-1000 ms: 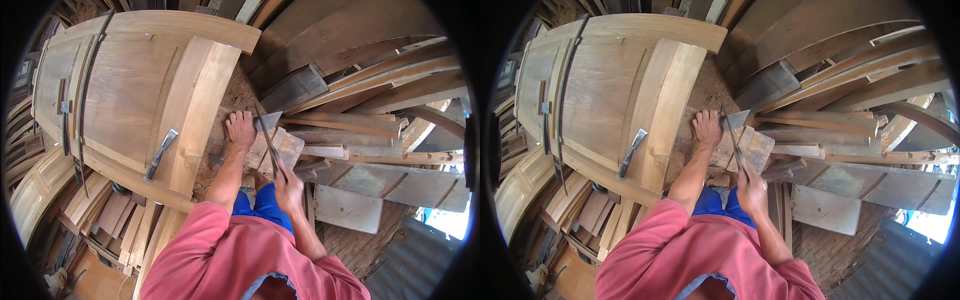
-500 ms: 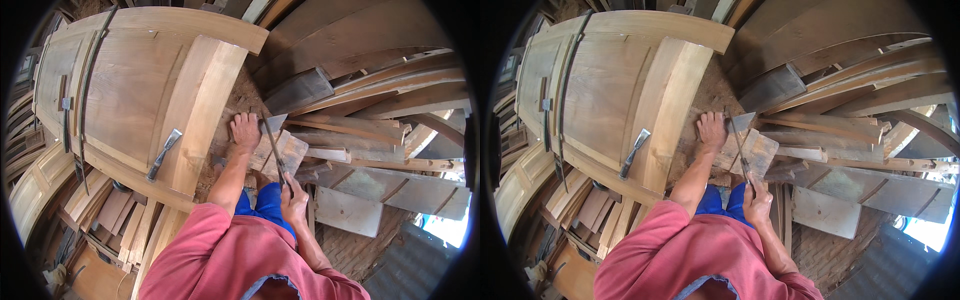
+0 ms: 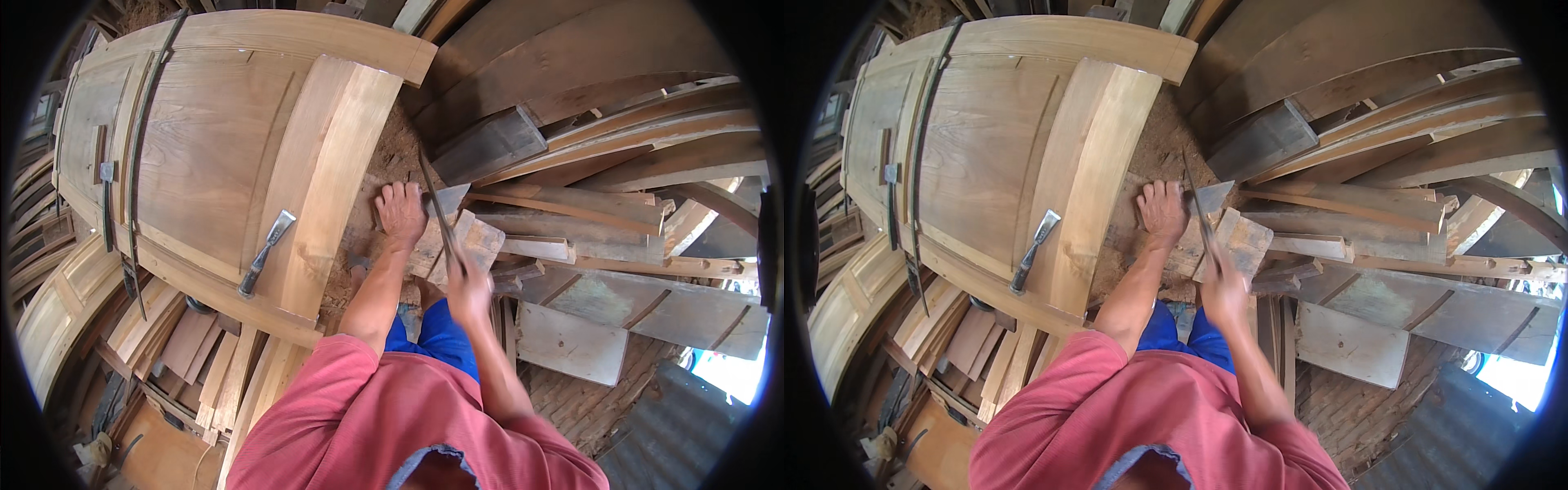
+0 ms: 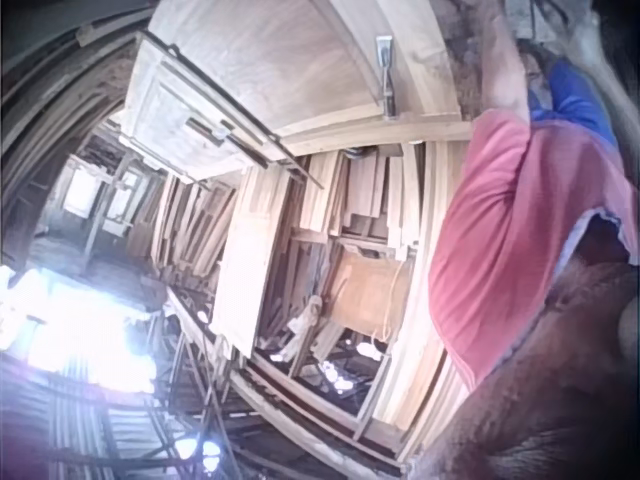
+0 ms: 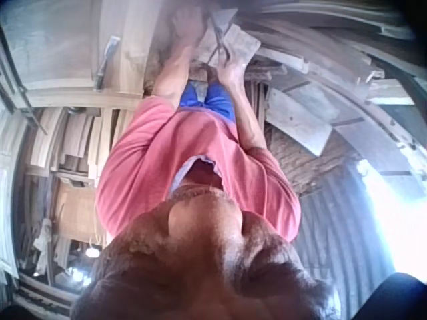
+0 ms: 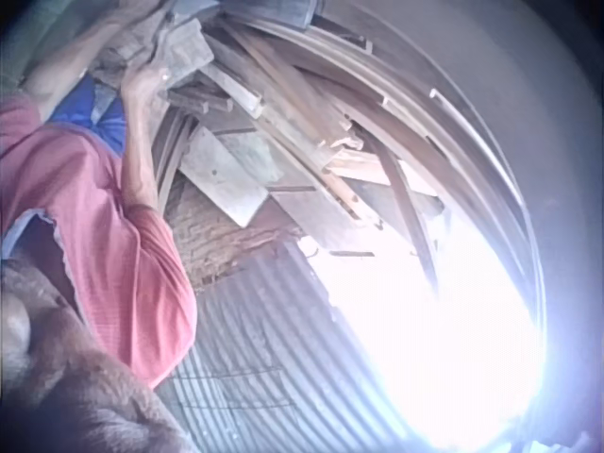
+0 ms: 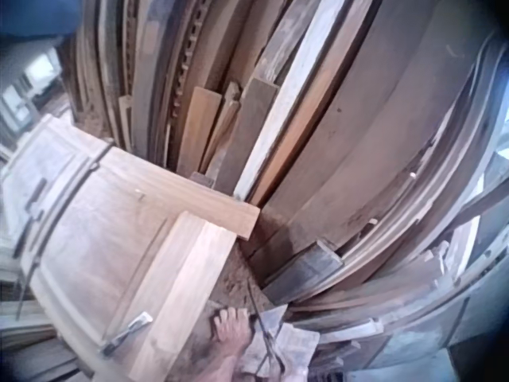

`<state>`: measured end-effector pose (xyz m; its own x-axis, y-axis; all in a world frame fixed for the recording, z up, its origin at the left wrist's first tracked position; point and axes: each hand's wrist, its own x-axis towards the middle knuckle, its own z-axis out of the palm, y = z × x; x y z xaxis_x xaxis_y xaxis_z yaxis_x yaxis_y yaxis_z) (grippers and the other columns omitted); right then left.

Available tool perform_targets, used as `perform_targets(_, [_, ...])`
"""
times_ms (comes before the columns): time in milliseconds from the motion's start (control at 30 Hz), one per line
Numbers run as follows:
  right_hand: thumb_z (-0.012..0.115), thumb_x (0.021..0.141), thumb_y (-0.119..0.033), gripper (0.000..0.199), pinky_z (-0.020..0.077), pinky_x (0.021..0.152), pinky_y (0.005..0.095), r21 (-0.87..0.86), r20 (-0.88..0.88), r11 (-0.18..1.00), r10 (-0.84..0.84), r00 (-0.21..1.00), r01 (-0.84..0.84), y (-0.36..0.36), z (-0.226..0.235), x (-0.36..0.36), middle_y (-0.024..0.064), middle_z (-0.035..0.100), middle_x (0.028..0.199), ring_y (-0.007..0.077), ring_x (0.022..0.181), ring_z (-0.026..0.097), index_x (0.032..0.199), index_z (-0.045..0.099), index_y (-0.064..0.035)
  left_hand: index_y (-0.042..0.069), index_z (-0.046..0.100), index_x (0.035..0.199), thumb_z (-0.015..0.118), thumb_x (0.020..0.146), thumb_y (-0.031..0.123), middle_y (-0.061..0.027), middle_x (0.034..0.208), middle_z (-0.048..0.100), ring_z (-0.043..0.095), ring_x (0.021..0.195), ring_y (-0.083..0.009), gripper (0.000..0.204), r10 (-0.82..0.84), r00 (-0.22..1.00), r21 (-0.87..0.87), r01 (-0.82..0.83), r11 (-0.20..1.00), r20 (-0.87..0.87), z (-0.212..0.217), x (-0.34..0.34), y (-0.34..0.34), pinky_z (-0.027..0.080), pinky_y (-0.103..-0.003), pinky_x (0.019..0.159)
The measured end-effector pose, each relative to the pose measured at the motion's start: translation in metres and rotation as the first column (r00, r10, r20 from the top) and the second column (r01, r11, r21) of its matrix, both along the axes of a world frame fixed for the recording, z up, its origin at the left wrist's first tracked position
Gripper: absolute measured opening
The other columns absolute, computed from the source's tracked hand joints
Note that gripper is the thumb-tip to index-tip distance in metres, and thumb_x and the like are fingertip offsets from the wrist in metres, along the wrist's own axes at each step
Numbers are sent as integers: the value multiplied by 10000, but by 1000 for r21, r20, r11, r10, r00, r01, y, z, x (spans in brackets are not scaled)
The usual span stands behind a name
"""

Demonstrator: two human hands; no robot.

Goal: The person shapes a wooden panel using a chisel, mallet, and saw. The person marks the wood, removes excess material with a chisel and mallet, and uses a saw to make cuts on a small wooden block and a larger door panel.

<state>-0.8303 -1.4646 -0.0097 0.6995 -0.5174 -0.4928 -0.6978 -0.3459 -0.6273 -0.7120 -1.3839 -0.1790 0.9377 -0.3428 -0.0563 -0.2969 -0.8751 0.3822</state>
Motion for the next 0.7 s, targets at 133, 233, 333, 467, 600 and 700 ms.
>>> perform_targets(133, [509,970,-138,332,518,885,435,-94,230,996,34,973,-12,-12,-68,43,265,656,1128,421,1035,647,1261,616,-17,133,621,953,587,891,189,-101,953,565,508,959,-315,90,-54,998,-44,56,997,26,-1,-6,1,362,-463,786])
perform_targets(233, [553,948,-128,325,521,910,398,-94,203,994,76,976,-58,1,-12,-15,256,669,1132,375,1044,671,1232,635,7,135,620,963,585,896,200,-99,969,560,504,960,-314,100,3,1000,40,-4,999,18,-10,4,3,361,-465,783])
perform_targets(333, [559,946,-119,330,534,877,394,-2,157,999,50,986,-50,3,24,-63,265,660,1143,363,1039,680,1246,629,0,139,622,964,595,889,208,-97,983,559,502,964,-312,105,1,1000,15,-2,1000,27,-9,0,6,361,-464,782])
perform_targets(467, [540,957,-149,339,513,910,434,-58,105,998,-23,994,30,-7,-55,38,246,654,1166,403,1067,643,1258,611,-12,134,622,966,584,896,221,-100,974,556,502,961,-312,118,-42,999,0,42,999,15,-1,-3,-5,362,-464,784])
perform_targets(600, [529,963,-156,333,492,945,444,-13,129,1000,22,991,-21,-11,-60,30,262,647,1170,420,1099,622,1242,614,4,127,618,976,579,882,225,-116,976,546,495,965,-326,141,-105,994,32,105,994,-8,-3,-5,3,359,-468,789])
perform_targets(700, [541,946,-96,321,494,965,424,24,119,1000,-5,993,2,5,-16,-42,269,660,1146,407,1122,625,1241,623,-2,125,619,966,573,884,214,-125,987,542,488,978,-335,129,-60,997,75,63,995,-40,-5,-7,2,355,-468,805])
